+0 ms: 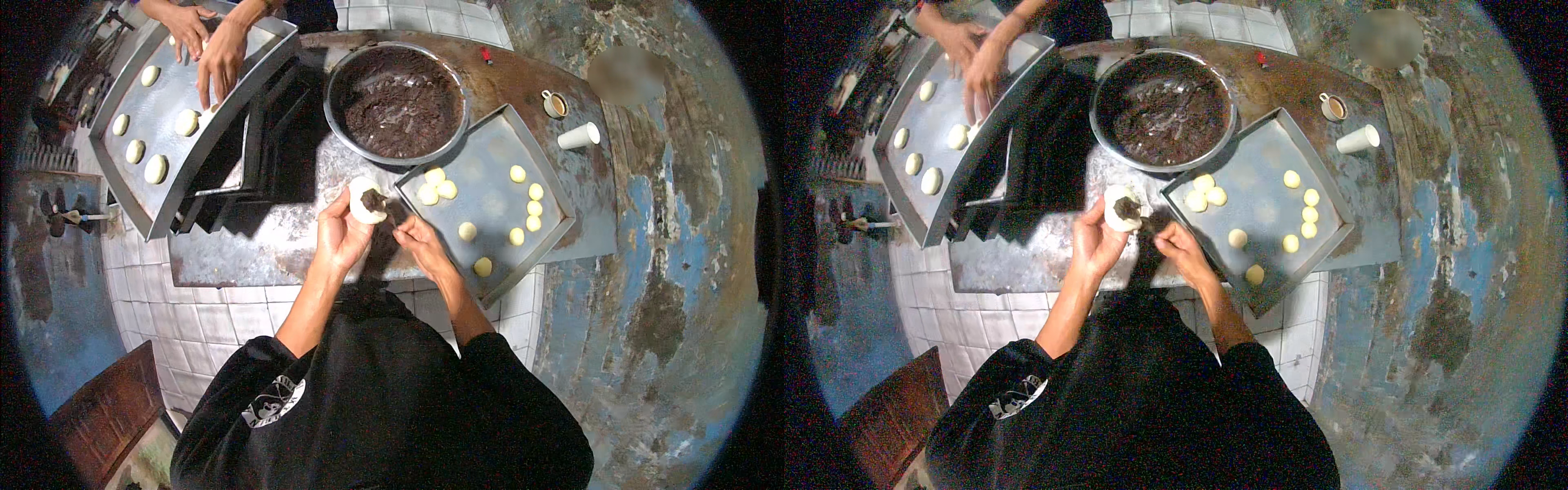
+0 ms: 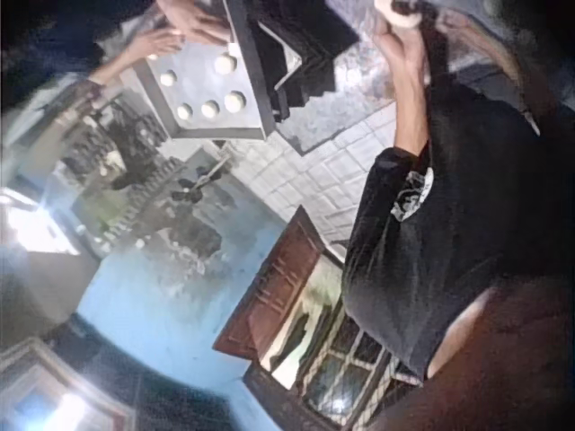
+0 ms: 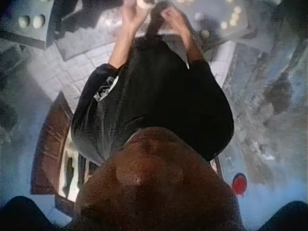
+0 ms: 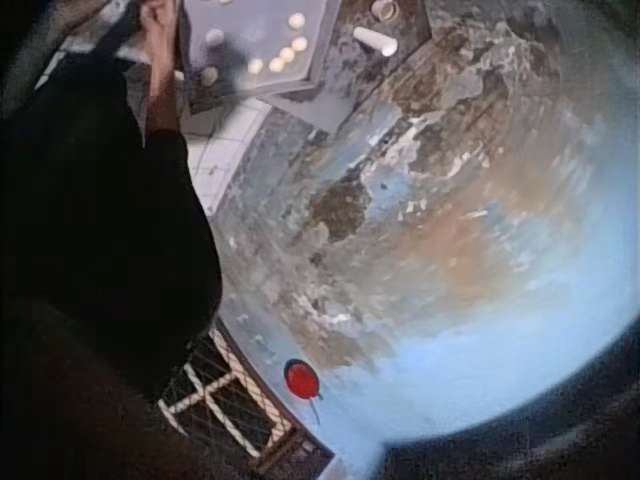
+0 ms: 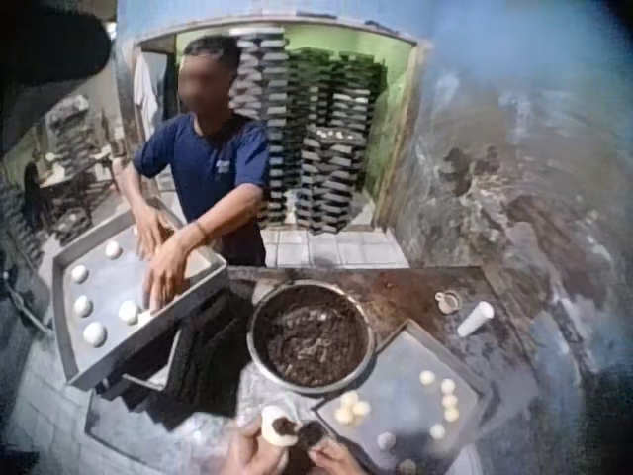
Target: The person prepares buns by flattening dough by hand, adding a dark filling from a bowl with a spoon, sealing the dough around the filling, and placing the shaped buns onto metal trays.
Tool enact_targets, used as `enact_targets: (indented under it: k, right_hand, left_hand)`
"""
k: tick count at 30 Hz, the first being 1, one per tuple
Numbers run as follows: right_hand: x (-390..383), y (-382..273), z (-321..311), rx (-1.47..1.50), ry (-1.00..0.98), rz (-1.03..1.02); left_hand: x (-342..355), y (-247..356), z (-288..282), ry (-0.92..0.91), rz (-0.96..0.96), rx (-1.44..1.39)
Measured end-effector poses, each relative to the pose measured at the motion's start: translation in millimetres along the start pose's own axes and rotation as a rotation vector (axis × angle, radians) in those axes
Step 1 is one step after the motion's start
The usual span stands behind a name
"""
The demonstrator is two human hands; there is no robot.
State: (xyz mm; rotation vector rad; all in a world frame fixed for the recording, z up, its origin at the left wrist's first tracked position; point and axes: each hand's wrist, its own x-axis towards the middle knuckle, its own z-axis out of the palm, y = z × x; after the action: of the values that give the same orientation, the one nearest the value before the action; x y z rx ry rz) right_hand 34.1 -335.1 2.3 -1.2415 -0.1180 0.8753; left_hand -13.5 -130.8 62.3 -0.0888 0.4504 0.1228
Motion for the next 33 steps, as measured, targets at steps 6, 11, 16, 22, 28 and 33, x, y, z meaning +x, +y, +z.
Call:
enact_targets:
  k: [6, 11, 16, 22, 28, 33]
  right_hand:
    - [-23.9, 74.0, -55.8, -0.339, 0.199, 0.025]
    - [-42.4, -32.7, 53.0, -0.202, 0.207, -0.187]
    - [-65.9, -50.1, 50.1, 0.354, -0.233, 0.069]
    - [-108.0, -73.1, 74.5, -0.796, 0.029, -0.656]
    - [-118.3, -101.0, 119.1, -0.769, 0.104, -0.928]
    - [-119.1, -119.8, 171.1, -0.88, 0.022, -0.864]
  left_hand:
    - [-39.2, -23.0, 3.9, -0.131, -0.048, 0.088]
    - [-79.1, -30.8, 1.6, -0.119, -0.08, 0.12]
    - [-89.2, -31.1, -16.4, 0.036, 0.103, 0.584]
    - [-131.6, -31.6, 9.5, -0.069, 0.229, 1.348]
    - [-166.0, -18.5, 47.0, -0.139, 0.644, 1.639]
    - [-174.0, -0.7, 48.8, -0.162, 0.785, 0.883]
